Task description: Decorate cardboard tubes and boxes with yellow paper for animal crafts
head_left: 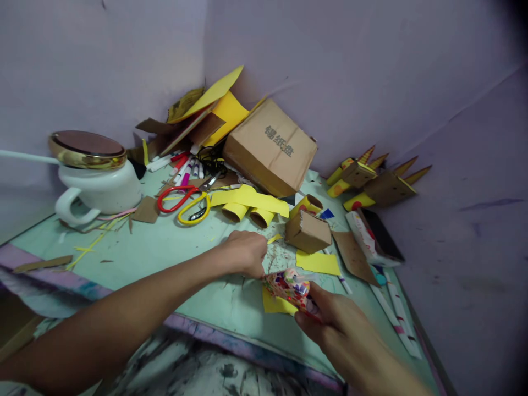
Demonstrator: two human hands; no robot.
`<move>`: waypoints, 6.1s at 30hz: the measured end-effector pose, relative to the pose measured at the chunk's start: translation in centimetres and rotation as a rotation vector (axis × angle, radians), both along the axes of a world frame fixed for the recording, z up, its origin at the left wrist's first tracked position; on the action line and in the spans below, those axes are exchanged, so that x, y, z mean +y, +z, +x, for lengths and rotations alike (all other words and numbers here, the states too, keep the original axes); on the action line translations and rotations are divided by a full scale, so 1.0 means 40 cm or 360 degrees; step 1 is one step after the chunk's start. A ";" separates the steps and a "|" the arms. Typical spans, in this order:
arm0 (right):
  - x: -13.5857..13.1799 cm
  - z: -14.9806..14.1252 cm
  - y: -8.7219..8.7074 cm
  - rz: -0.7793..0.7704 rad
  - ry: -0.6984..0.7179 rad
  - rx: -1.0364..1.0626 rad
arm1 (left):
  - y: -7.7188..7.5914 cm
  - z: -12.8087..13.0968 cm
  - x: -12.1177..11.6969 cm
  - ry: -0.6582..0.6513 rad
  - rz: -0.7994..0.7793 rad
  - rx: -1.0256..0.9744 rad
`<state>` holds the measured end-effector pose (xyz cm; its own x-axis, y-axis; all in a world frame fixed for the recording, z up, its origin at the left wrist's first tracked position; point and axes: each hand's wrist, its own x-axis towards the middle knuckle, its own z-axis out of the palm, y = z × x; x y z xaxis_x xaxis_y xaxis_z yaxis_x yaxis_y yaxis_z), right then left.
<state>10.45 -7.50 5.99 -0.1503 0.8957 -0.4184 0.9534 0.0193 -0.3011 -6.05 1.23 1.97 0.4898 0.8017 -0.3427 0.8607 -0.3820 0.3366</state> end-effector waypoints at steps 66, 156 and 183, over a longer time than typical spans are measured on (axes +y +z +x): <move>-0.023 0.093 -0.046 -0.0026 -0.0278 0.0443 | -0.014 -0.001 0.002 0.0006 0.0027 -0.0014; -0.041 0.144 -0.019 0.0033 -0.0391 0.0622 | -0.010 -0.002 0.002 -0.0021 0.0014 -0.0029; -0.036 0.117 0.005 -0.0004 -0.0194 0.0208 | -0.010 -0.003 0.001 -0.0003 -0.0004 -0.0030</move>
<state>15.12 -8.94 6.21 -0.0935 0.9096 -0.4048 0.9014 -0.0953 -0.4224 -6.18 1.28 1.58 0.4976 0.8001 -0.3352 0.8535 -0.3826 0.3537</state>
